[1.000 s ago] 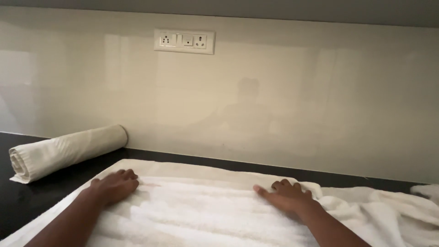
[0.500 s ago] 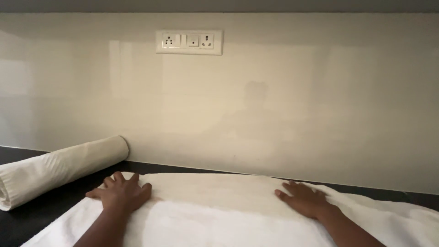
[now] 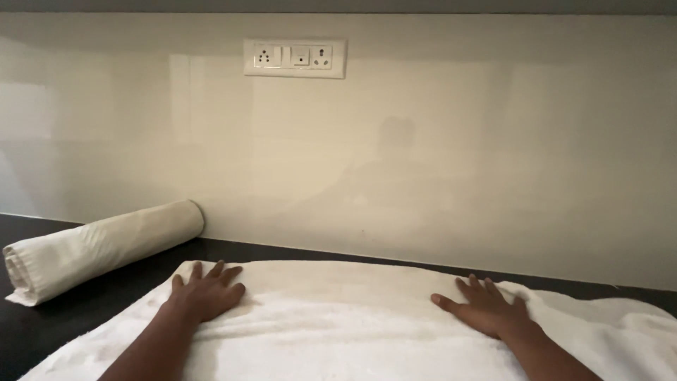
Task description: Folding and rolling white towels on a black countertop in a hotel setting.
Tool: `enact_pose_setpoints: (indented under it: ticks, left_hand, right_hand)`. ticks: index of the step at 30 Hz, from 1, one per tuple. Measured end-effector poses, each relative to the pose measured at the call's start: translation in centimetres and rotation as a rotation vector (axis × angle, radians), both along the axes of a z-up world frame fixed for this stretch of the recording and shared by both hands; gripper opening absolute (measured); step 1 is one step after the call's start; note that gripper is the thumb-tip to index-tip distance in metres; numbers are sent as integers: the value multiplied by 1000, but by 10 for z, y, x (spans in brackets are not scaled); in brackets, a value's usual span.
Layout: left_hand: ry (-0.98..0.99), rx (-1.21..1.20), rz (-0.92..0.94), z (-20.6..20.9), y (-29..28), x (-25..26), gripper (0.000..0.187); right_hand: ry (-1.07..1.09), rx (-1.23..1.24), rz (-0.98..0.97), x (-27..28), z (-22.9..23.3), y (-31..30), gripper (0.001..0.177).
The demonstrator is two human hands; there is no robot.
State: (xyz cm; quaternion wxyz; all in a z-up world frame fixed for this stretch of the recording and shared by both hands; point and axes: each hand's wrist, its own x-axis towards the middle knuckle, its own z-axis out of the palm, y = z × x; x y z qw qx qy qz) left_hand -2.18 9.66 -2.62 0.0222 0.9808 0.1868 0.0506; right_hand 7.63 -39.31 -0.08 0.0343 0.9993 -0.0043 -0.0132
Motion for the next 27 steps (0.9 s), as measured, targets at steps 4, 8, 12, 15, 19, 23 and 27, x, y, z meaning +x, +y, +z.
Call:
enact_pose_setpoints:
  ticks: [4,8,12,15,19,23,27]
  left_hand:
    - [-44,-41,37,0,-2,-17,69]
    - [-332,-117,197,-14,20,-18,55]
    - [-531,-62,310,-19,39,-10,58]
    - [-477,-48,427,-4,34,-21,74]
    - [-445,-114,535,2,43,-20,108]
    - [-426,-135,377,10,34,-33,66]
    - [-784,-349,157,0,50,-8,64]
  right_hand:
    - [31,20,-22,-18,-1,-6,111]
    - [-29,67,-12,-18,-7,-16,103]
    - [-194,144,1,1,-11,-26,85]
    - [-217,183,8,3,-12,-22,80]
    - [-155,160,16,18,-12,-18,83]
    - [-114,173,47,21,-18,-17,85]
    - [-113,183,15,9,-9,-13,85]
